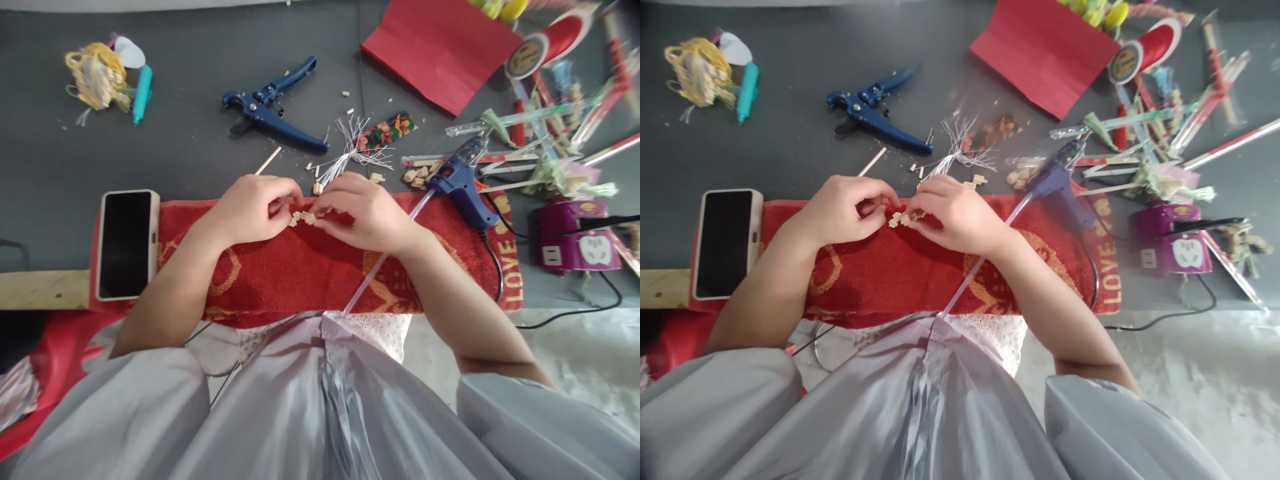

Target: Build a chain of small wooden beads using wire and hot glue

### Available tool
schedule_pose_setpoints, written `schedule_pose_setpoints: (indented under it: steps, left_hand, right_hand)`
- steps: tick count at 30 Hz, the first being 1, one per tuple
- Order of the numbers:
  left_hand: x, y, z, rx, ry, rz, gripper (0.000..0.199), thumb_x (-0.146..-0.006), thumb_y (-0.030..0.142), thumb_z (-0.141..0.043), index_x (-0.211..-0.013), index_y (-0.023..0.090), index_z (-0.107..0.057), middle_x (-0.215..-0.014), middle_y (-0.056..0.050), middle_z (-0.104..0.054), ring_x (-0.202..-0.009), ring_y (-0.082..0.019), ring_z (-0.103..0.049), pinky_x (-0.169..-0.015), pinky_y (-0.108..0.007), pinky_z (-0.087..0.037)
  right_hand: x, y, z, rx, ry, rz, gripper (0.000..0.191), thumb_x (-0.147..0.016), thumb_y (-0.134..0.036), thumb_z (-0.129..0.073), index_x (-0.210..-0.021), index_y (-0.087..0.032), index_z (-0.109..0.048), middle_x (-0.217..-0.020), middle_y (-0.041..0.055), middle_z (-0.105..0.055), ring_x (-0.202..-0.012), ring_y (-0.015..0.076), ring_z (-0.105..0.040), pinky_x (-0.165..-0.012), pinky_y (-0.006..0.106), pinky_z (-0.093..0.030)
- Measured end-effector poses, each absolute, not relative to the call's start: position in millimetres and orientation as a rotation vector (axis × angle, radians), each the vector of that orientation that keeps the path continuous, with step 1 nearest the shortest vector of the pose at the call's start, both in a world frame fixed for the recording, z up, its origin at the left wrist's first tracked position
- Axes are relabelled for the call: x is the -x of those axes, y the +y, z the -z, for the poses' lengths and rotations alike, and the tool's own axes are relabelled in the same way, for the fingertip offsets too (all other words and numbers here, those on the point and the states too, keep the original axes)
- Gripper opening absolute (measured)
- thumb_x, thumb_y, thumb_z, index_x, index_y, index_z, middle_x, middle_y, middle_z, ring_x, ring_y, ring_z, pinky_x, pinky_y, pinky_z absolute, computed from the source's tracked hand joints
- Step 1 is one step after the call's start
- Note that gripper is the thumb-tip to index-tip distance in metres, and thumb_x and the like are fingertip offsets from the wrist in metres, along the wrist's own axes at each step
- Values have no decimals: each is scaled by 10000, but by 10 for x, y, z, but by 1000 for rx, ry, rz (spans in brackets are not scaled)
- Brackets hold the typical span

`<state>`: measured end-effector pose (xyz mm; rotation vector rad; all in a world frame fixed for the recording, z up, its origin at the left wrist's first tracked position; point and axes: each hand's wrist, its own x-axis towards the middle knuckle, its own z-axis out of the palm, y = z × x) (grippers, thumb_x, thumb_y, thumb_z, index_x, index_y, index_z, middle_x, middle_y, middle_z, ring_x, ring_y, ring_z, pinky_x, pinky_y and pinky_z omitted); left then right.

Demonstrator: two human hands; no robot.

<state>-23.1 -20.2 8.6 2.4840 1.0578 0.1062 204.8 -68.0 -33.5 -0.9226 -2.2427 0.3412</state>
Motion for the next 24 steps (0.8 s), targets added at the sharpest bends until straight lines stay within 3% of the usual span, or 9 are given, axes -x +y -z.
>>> schedule_pose_setpoints:
  steps: [6,10,18,24]
  left_hand:
    - [282,-119,-118,-2422,971,29,363,-781,215,-525,-1094,186,-707,-651,28,-540,-587,-108,-479,-643,-240,-387]
    - [312,-77,-122,-2364,883,96,413,-755,244,-581,-1148,181,-690,-743,17,-590,-636,-104,-527,-639,-225,-393]
    - [326,-60,-70,-2345,886,93,321,-789,283,-600,-1078,210,-720,-749,25,-605,-647,-96,-535,-650,-222,-388]
    - [317,-68,-72,-2355,901,53,276,-797,319,-618,-1024,206,-729,-673,39,-576,-583,-87,-499,-616,-227,-372]
  right_hand:
    - [-1863,-750,389,819,-2409,-167,271,-1041,-220,-448,-958,-174,-702,-961,107,-721,-866,211,-588,-805,385,-532]
    - [-1827,-738,456,807,-2414,-180,249,-1037,-227,-482,-974,-180,-718,-966,107,-726,-869,216,-581,-804,391,-521]
    - [-1923,-709,447,918,-2318,-295,183,-967,-221,-553,-1041,-198,-719,-964,83,-695,-881,216,-591,-821,379,-493]
    - [-1934,-711,424,1098,-2260,-384,246,-895,-221,-580,-1109,-193,-700,-1053,115,-665,-976,272,-579,-912,455,-481]
